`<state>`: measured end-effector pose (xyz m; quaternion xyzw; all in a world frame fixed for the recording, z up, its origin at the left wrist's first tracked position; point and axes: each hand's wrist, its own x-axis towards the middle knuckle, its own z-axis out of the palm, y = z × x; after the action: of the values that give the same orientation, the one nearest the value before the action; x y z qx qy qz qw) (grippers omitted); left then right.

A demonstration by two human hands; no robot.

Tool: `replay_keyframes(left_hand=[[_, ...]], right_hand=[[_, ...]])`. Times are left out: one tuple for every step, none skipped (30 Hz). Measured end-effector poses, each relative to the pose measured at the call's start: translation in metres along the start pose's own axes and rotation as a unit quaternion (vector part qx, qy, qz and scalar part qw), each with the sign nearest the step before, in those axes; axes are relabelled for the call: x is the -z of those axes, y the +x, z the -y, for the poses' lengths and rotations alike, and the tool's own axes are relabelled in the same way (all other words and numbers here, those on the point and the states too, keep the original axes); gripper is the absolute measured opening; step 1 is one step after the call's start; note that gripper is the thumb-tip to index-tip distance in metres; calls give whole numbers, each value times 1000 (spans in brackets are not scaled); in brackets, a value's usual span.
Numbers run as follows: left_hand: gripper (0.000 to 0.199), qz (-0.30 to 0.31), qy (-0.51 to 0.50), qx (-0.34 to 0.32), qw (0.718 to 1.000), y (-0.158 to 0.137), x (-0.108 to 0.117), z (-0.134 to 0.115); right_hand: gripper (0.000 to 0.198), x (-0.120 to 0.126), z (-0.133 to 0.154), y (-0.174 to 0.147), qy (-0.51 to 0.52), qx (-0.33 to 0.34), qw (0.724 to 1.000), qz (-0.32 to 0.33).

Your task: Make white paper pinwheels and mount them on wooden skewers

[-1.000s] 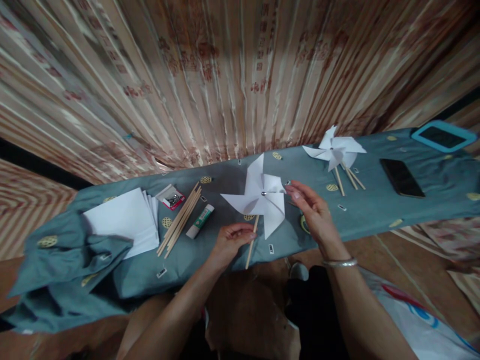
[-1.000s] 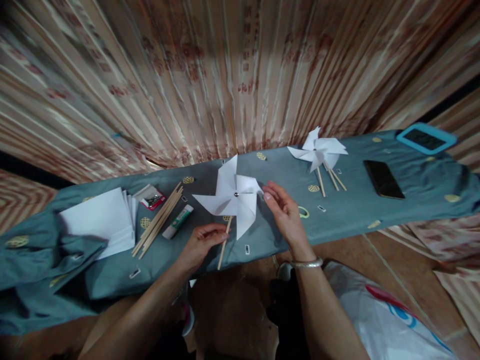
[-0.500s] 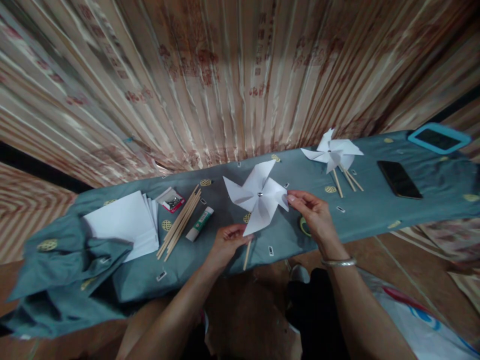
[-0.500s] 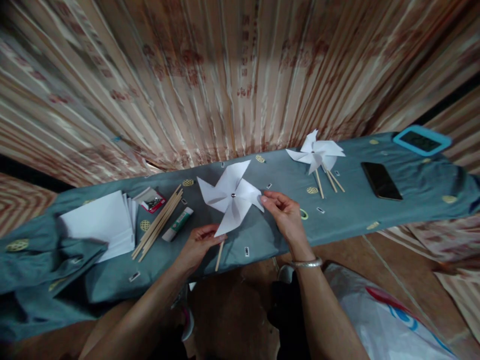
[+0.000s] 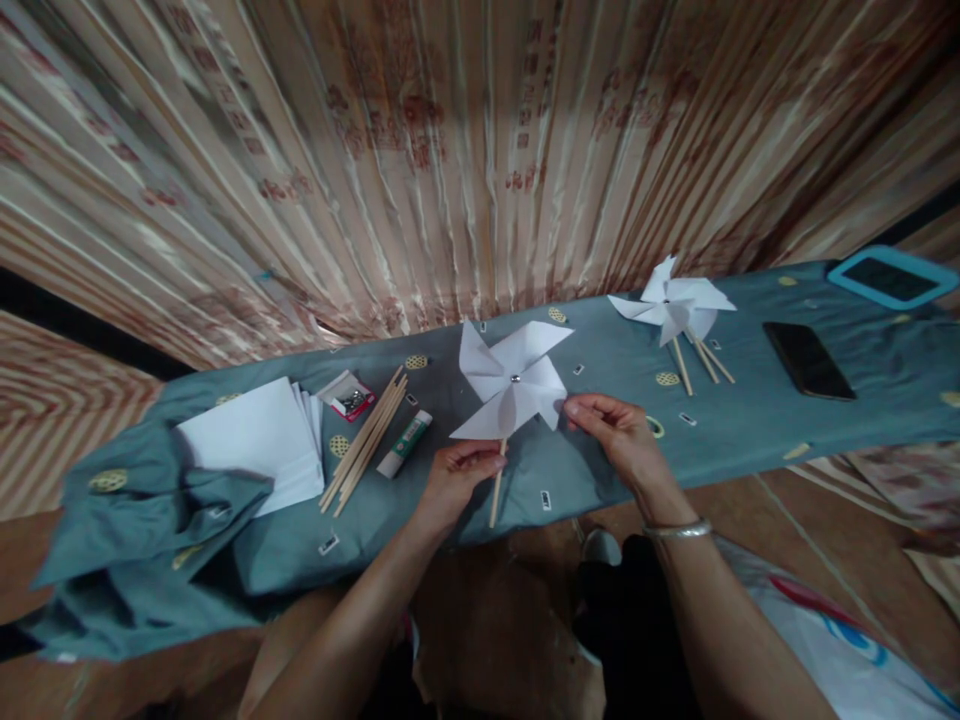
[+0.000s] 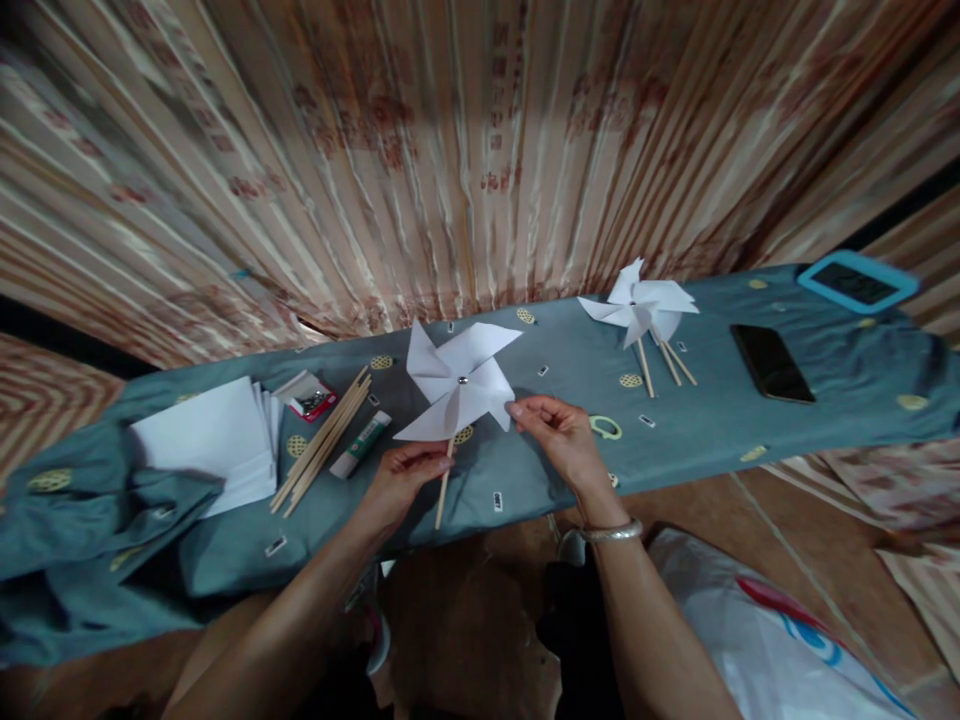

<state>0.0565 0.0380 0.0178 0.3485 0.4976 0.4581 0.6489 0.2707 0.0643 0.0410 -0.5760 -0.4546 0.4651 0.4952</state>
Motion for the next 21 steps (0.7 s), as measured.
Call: replay_keyframes(left_hand=[[26, -2, 1, -1, 1000, 0, 0, 0], [26, -3, 4, -1, 1000, 0, 0, 0], [26, -2, 6, 0, 1000, 0, 0, -1], [26, -2, 8, 2, 1000, 0, 0, -1], [26, -1, 8, 4, 1000, 0, 0, -1], [27, -1, 7, 6, 1000, 0, 0, -1], [27, -2, 5, 9, 1000, 0, 0, -1], [27, -3, 3, 10, 1000, 0, 0, -1], [27, -4, 2, 10, 1000, 0, 0, -1], [26, -7, 1, 10, 1000, 0, 0, -2], [26, -9, 1, 9, 1000, 0, 0, -2], [26, -13, 2, 9, 1000, 0, 0, -2], [27, -16, 3, 7, 1000, 0, -1, -2], [27, -18, 4, 6, 1000, 0, -1, -1], [28, -18, 4, 6, 1000, 0, -1, -1], [28, -16, 5, 5, 1000, 0, -1, -1], [28, -13, 5, 5, 1000, 0, -1, -1], [29, -9, 6, 4, 1000, 1, -1, 0], [29, -6, 7, 4, 1000, 1, -1, 0], [28, -5, 8, 4, 1000, 1, -1, 0], [28, -5, 9, 4, 1000, 1, -1, 0]], right_hand=[[44, -1, 0, -1, -6, -1, 1000, 6], [44, -3, 0, -1, -9, -2, 1000, 9], [44, -4, -1, -2, -12, -3, 1000, 10], [43, -4, -1, -2, -14, -4, 1000, 11], [43, -5, -1, -2, -15, -4, 1000, 12], [42, -5, -1, -2, -16, -4, 1000, 13], [42, -5, 0, -2, -16, -5, 1000, 15], [42, -5, 0, -2, -16, -6, 1000, 17], [42, -5, 1, -2, -15, -8, 1000, 21], [42, -5, 1, -3, -11, -11, 1000, 24], [42, -5, 1, -4, -6, -14, 999, 28], [42, -5, 2, -5, 0, -18, 999, 31], [41, -5, 2, -5, 7, -20, 999, 36], [41, -6, 2, -6, 13, -22, 999, 39], [41, -7, 2, -7, 18, -23, 999, 42], [41, -8, 3, -7, 21, -24, 999, 43], [42, -8, 3, -8, 22, -25, 999, 43], [43, -9, 3, -8, 21, -27, 999, 42], [45, -10, 3, -8, 18, -28, 999, 40], [46, -10, 3, -7, 14, -29, 999, 36], [46, -11, 3, -7, 10, -29, 999, 32]])
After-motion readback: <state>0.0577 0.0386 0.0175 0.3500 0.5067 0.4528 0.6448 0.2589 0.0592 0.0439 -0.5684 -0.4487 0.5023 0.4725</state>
